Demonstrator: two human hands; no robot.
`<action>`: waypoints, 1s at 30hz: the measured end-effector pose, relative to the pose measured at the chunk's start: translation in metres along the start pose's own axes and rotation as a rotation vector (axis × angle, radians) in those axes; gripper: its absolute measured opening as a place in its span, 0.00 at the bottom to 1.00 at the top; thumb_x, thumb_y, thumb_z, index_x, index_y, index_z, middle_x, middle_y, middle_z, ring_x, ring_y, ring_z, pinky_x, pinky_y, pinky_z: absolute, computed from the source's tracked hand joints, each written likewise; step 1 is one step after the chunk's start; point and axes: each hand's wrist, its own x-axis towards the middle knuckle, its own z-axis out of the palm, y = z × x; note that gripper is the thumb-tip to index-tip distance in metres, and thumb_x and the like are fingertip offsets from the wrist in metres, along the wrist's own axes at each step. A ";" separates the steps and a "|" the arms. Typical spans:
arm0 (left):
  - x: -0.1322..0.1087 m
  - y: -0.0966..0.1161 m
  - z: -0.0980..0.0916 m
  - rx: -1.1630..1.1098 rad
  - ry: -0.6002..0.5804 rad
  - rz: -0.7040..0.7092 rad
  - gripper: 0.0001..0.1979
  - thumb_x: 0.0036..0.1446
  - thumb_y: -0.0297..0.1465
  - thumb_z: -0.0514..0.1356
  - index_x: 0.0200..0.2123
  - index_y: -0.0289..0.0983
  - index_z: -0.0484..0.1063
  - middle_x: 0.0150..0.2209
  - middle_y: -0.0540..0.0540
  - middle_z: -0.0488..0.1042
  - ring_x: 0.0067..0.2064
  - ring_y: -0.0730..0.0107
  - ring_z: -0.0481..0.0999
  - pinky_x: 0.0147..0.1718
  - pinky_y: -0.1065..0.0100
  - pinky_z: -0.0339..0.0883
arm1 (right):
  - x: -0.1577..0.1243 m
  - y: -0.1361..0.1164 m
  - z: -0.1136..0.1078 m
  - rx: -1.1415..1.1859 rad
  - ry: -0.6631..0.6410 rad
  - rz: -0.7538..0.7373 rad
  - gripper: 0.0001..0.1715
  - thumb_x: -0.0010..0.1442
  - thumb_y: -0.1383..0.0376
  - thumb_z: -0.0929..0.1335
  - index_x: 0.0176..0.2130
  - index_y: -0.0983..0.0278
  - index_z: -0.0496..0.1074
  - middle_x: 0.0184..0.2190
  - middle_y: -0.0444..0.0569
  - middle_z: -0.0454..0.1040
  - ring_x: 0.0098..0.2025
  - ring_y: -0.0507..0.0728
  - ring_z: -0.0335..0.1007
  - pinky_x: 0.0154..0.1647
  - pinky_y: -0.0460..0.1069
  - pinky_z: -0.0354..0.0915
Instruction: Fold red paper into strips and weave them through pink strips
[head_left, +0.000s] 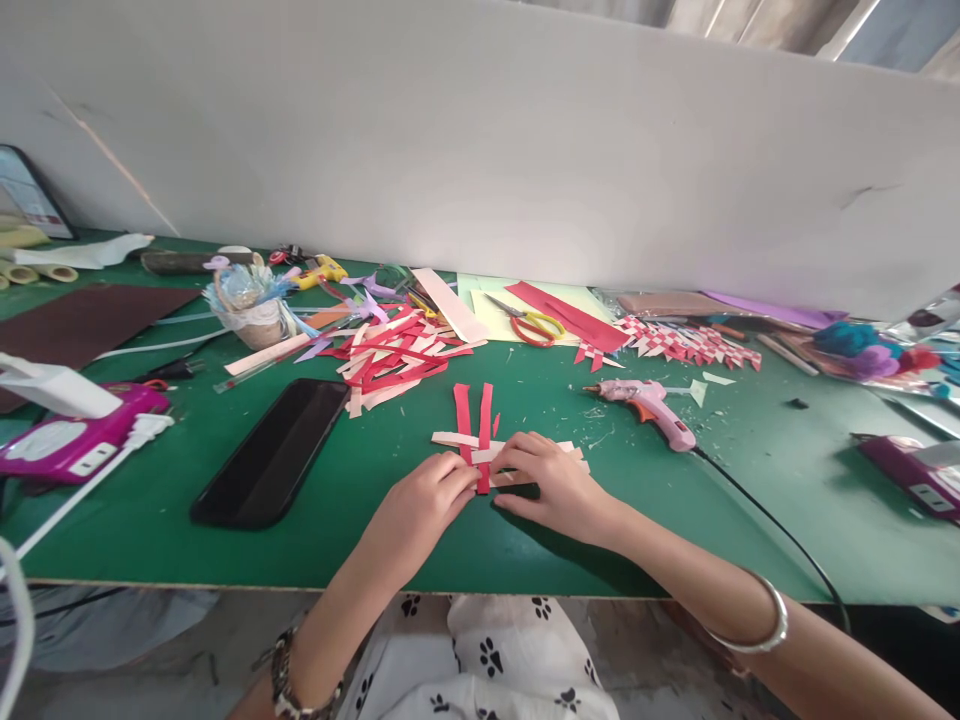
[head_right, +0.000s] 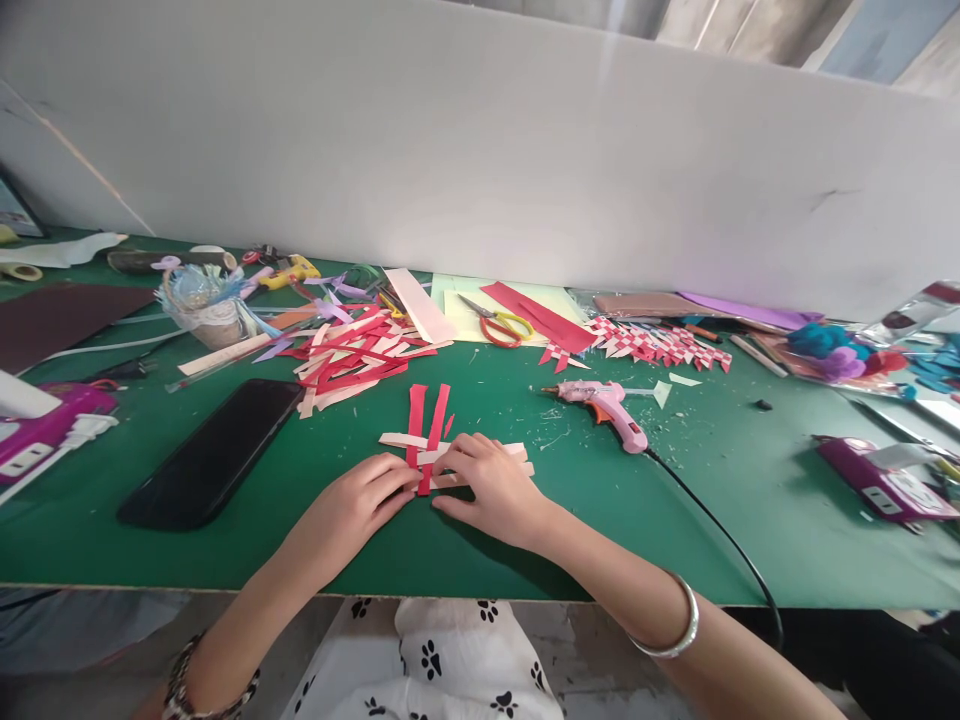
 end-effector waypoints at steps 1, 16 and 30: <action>0.000 0.000 0.000 -0.002 0.003 -0.001 0.09 0.62 0.25 0.49 0.40 0.37 0.68 0.37 0.47 0.70 0.39 0.68 0.72 0.36 0.67 0.68 | 0.001 -0.001 0.000 -0.007 0.011 -0.003 0.10 0.54 0.63 0.69 0.38 0.62 0.68 0.37 0.48 0.69 0.39 0.56 0.63 0.39 0.51 0.62; 0.002 -0.002 -0.002 0.038 0.043 0.020 0.06 0.59 0.24 0.53 0.37 0.38 0.68 0.37 0.48 0.72 0.41 0.65 0.70 0.39 0.62 0.64 | 0.016 -0.002 0.005 -0.205 0.029 0.044 0.17 0.54 0.53 0.67 0.40 0.62 0.68 0.43 0.52 0.66 0.45 0.60 0.61 0.44 0.53 0.56; 0.002 -0.003 0.000 0.006 0.057 0.030 0.06 0.59 0.24 0.53 0.37 0.38 0.67 0.36 0.48 0.73 0.38 0.67 0.72 0.37 0.64 0.64 | 0.022 0.002 0.001 0.006 -0.051 -0.018 0.13 0.55 0.59 0.69 0.40 0.61 0.66 0.43 0.47 0.68 0.44 0.56 0.60 0.46 0.52 0.52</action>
